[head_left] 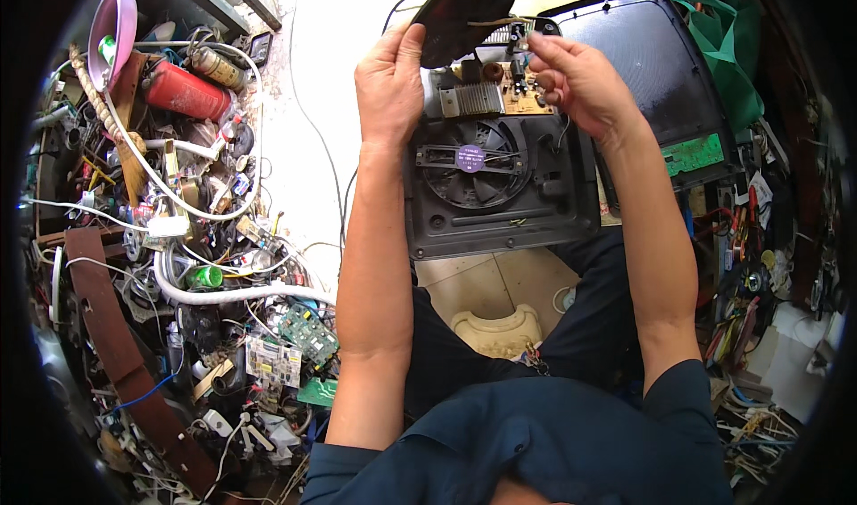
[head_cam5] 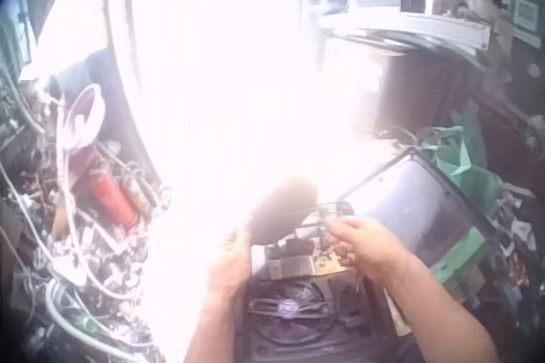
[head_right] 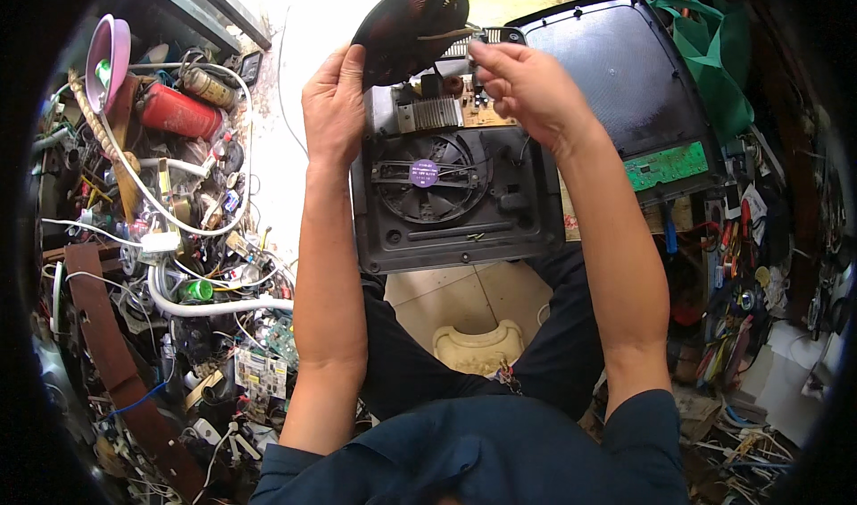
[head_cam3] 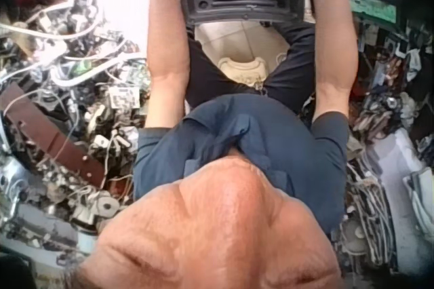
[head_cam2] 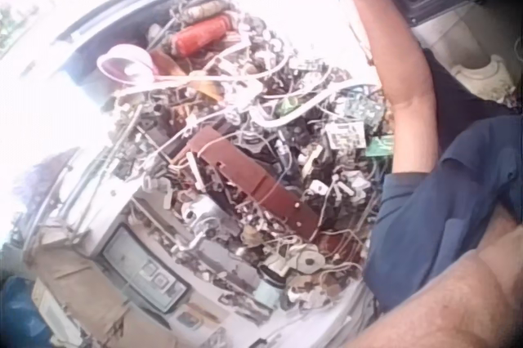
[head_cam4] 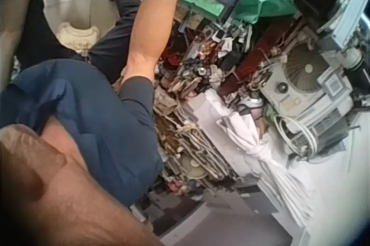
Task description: The person disassembles a portable induction cooktop, removes the internal fan and heating coil, and then reassembles the unit. They use a screwdriver to remove screws, detach components, and reconnect wires before closing the casing.
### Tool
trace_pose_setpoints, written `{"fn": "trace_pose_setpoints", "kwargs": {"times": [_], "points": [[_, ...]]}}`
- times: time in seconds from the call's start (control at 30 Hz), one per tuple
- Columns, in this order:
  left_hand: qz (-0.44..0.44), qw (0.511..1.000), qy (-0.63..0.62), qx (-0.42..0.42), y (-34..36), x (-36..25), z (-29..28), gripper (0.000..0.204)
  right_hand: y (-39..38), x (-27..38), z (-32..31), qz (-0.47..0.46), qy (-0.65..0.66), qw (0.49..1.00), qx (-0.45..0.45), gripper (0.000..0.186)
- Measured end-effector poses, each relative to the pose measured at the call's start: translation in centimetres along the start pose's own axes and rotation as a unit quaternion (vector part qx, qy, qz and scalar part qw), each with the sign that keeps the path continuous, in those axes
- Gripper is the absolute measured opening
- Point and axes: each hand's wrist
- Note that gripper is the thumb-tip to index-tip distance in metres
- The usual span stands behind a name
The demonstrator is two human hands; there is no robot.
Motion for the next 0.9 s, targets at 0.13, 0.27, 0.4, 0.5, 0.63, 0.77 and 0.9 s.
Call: {"fn": "trace_pose_setpoints", "kwargs": {"times": [0.13, 0.27, 0.4, 0.5, 0.63, 0.77, 0.9], "points": [[0.021, 0.998, 0.051, -0.007, -0.2, -0.5, 0.0, 0.025, 1.8, -0.7, -0.7, -0.014, 0.007, 0.999, 0.041, 0.018], [0.030, 0.996, 0.082, 0.026, -0.4, -0.2, -0.6, 0.031, 1.9, -1.3, -1.6, -0.018, -0.116, 0.992, 0.045, 0.012], [0.054, 0.992, 0.107, 0.037, -0.8, -0.9, -0.7, 0.030, 2.0, -2.2, -1.9, -0.030, -0.258, 0.965, 0.039, 0.010], [0.062, 0.990, 0.115, 0.047, -0.8, -0.5, -0.6, 0.029, 2.1, -2.7, -2.0, -0.030, -0.342, 0.939, 0.038, 0.012], [0.070, 0.987, 0.138, 0.045, -1.0, -0.2, -0.4, 0.028, 2.3, -3.7, -2.0, -0.038, -0.399, 0.916, 0.024, 0.014], [0.076, 0.984, 0.153, 0.048, -1.1, -0.3, -0.6, 0.028, 2.5, -4.2, -1.6, -0.059, -0.458, 0.887, 0.007, 0.016], [0.069, 0.980, 0.167, 0.080, -1.1, 1.9, -0.8, 0.050, 3.1, -5.0, -2.0, -0.105, -0.509, 0.854, 0.005, 0.018]]}}
Point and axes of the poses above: each hand's wrist, its own y-axis towards the middle knuckle, its own z-axis out of the palm, x = y × z
